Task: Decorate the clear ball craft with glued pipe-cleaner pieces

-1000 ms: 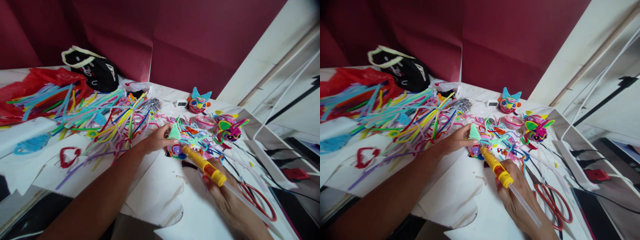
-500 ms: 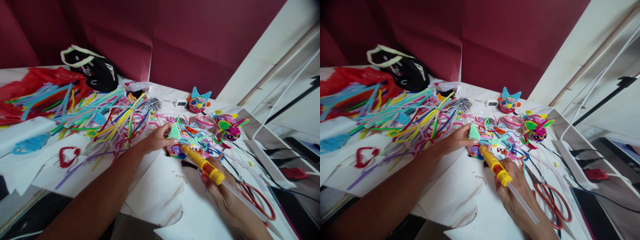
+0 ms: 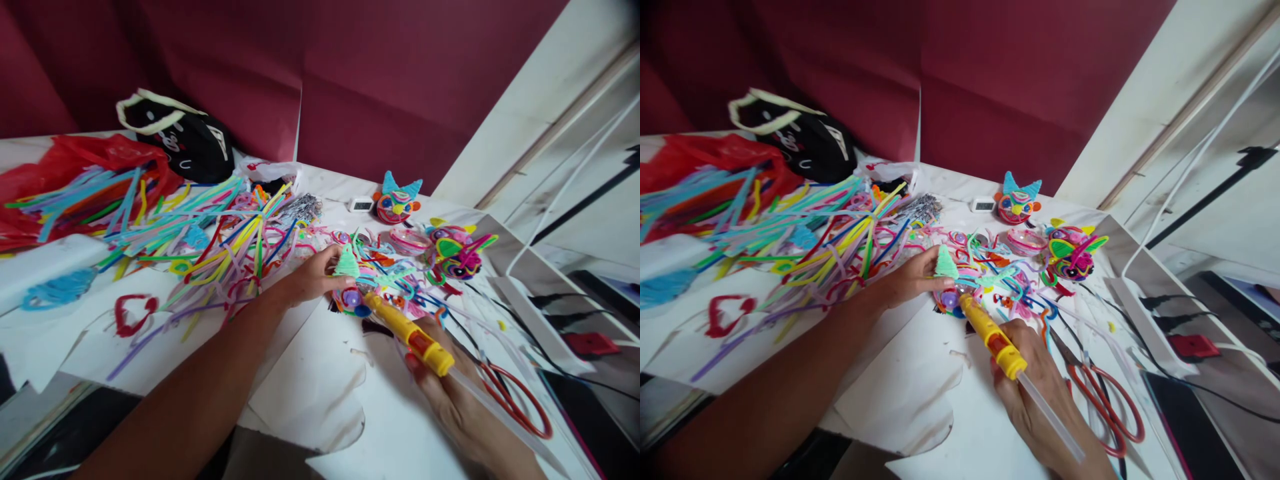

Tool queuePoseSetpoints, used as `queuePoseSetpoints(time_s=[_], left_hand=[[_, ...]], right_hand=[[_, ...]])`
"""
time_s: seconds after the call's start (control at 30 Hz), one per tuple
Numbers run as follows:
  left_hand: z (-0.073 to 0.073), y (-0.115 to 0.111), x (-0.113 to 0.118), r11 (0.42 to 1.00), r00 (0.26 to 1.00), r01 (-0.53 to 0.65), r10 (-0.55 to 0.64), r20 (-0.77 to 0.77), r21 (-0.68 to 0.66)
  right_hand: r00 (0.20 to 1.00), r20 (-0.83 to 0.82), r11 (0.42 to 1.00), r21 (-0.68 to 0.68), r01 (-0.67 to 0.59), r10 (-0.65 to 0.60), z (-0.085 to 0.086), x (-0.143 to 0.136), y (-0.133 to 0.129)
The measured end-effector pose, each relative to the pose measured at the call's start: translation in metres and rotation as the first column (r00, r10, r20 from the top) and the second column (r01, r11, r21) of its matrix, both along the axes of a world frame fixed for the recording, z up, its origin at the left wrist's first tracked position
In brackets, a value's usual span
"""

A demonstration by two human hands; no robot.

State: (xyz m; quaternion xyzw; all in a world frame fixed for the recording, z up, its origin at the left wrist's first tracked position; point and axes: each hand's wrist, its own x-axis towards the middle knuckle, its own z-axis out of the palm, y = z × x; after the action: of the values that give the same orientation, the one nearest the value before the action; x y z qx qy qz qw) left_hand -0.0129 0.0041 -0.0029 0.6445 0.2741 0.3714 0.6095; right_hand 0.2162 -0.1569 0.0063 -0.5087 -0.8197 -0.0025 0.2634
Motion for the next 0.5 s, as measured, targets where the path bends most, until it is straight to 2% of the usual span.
queuePoseSetpoints(time_s=[0.5], left_hand=[[0.0012, -0.0016, -0.0007, 0.999, 1.0, 0.001, -0.001, 0.005, -0.041]], right_hand=[[1.0, 0.013, 1.0, -0.001, 0.003, -0.003, -0.0053, 0.0053, -0.0033]])
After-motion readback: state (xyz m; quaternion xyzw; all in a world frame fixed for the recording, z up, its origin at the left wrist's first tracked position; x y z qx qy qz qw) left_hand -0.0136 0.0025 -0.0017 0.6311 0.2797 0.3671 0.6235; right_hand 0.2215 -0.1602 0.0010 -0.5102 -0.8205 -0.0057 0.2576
